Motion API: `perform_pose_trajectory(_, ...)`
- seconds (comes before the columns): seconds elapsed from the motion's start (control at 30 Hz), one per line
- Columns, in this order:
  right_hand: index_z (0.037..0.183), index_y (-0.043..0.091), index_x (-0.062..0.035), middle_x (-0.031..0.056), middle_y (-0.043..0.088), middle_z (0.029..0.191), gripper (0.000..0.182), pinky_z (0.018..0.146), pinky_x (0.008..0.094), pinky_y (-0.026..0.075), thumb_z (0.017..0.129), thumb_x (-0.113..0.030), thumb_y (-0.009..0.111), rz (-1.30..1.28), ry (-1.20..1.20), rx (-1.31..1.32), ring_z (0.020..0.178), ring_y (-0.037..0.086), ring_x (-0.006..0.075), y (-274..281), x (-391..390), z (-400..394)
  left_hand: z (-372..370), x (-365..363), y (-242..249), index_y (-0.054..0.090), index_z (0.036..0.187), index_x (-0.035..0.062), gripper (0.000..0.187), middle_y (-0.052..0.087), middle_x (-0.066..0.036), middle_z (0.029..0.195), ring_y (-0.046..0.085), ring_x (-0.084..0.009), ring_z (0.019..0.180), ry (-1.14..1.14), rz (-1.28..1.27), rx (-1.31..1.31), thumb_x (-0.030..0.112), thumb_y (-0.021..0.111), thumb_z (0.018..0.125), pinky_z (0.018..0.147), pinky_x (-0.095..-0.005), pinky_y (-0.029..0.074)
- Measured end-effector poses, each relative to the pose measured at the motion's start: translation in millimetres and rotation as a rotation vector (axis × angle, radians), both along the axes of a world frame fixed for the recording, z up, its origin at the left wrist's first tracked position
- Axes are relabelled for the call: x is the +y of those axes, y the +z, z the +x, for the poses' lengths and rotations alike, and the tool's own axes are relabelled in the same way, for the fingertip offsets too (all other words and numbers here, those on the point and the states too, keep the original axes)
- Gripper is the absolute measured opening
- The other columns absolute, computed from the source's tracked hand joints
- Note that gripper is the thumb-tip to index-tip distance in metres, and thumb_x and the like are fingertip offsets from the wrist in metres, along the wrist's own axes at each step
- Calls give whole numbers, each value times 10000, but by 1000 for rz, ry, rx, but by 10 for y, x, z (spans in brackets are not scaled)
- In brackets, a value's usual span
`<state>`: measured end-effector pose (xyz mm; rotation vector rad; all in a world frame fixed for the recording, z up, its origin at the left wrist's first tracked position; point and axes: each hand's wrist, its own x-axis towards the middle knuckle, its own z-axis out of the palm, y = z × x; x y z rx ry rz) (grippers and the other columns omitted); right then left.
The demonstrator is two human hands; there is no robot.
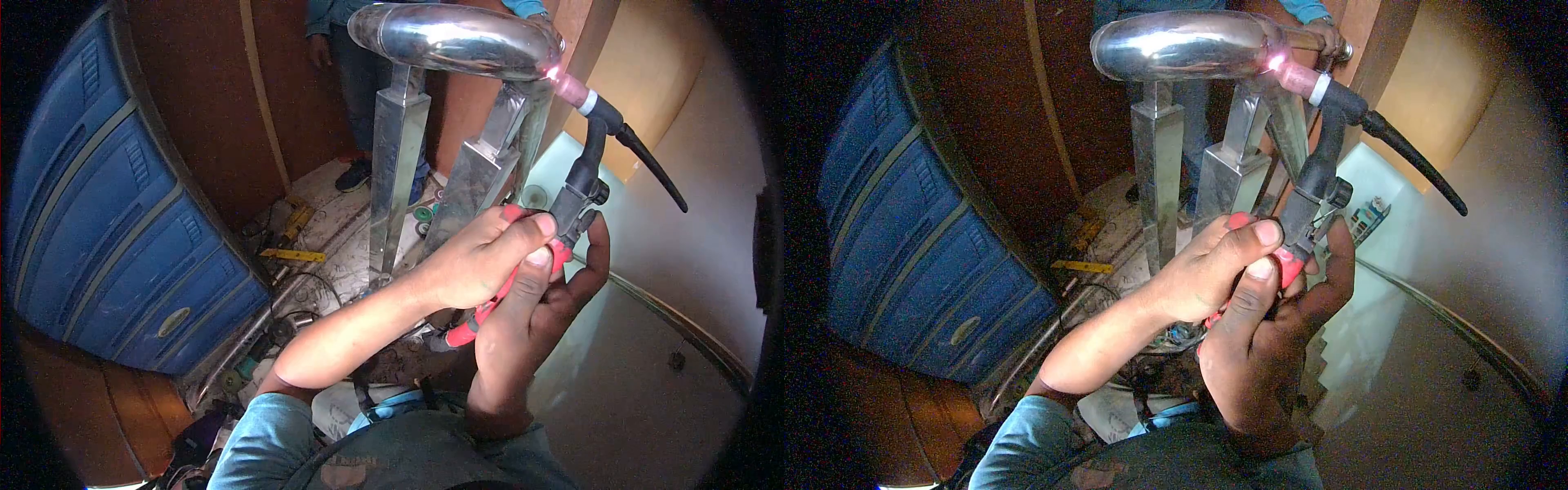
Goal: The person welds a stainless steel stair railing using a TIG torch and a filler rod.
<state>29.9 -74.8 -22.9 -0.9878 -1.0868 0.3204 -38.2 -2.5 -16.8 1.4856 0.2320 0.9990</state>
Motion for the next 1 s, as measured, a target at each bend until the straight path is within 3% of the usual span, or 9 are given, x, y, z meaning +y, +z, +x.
perform_pose_trajectory(0.2, 1515, 204, -71, 189, 556, 1310, 546, 964, 334, 498, 1057, -172, 482, 11, -89, -149, 1142, 603, 213, -48, 32, 46, -58, 0, 18, 633, 899, 32, 485, 605, -1, 738, 542, -83, 686, -52, -28, -5, 443, 431, 1058, 633, -283, 451)
perform_pose_trajectory(0.3, 1515, 186, -63, 181, 569, 1289, 558, 978, 335, 487, 1059, -168, 490, 75, 10, 12, 1146, 593, 205, -8, 16, -67, -120, -17, 31, 624, 916, 31, 496, 608, 5, 781, 543, -77, 728, -21, -4, 36, 474, 452, 1057, 650, -282, 454)
perform_pose_trajectory(0.43, 1510, 177, -100, 127, 633, 1126, 560, 778, 269, 522, 1055, -160, 497, -30, 51, 63, 902, 620, 136, 6, -24, -57, -238, -53, -120, 636, 904, 20, 481, 615, 4, 838, 550, -79, 760, 71, -120, -26, 433, 453, 1068, 692, -266, 457)
perform_pose_trajectory(0.47, 1509, 178, -113, 112, 641, 1081, 560, 712, 249, 516, 1053, -161, 501, -43, 84, 90, 820, 608, 115, -9, -27, -40, -174, -21, -256, 679, 1011, 5, 496, 645, -12, 855, 539, -65, 724, 270, 72, -112, 450, 464, 1040, 632, -231, 418)
perform_pose_trajectory(0.53, 1500, 196, -163, 69, 644, 931, 556, 515, 193, 439, 1047, -168, 519, -39, 90, 174, 590, 504, 55, 11, 27, -50, -257, -12, -429, 676, 1044, 2, 462, 635, -11, 854, 539, -67, 757, 446, 99, -64, 417, 474, 1035, 678, -227, 421)
perform_pose_trajectory(0.73, 1502, 182, -185, 79, 636, 928, 599, 506, 202, 453, 1034, -210, 555, -38, 158, 261, 587, 522, 64, 137, 90, -29, -401, 340, -707, 658, 1058, -15, 296, 641, -42, 901, 569, -112, 866, 842, -78, -102, 239, 508, 1034, 789, -271, 448)
perform_pose_trajectory(0.83, 1499, 169, -178, 83, 632, 923, 613, 500, 205, 454, 1032, -233, 563, -24, 206, 244, 580, 520, 71, 166, 80, 30, -199, 597, -801, 644, 1063, -38, 312, 654, -68, 939, 582, -155, 880, 934, -10, 21, 243, 510, 1040, 799, -315, 466)
perform_pose_trajectory(0.87, 1499, 165, -177, 86, 630, 925, 618, 500, 207, 455, 1032, -238, 564, -23, 210, 241, 579, 520, 73, 180, 74, 25, -106, 751, -873, 644, 1025, -45, 458, 642, -84, 880, 585, -180, 865, 989, 124, -20, 357, 430, 1071, 810, -351, 474)
perform_pose_trajectory(1.0, 1500, 147, -167, 101, 625, 942, 645, 501, 214, 461, 1027, -258, 574, 14, 202, 184, 576, 518, 86, -19, 48, 97, -32, 906, -1018, 590, 775, -15, 716, 574, -66, 692, 546, -181, 709, 851, -39, 65, 546, 247, 1059, 704, -382, 447)
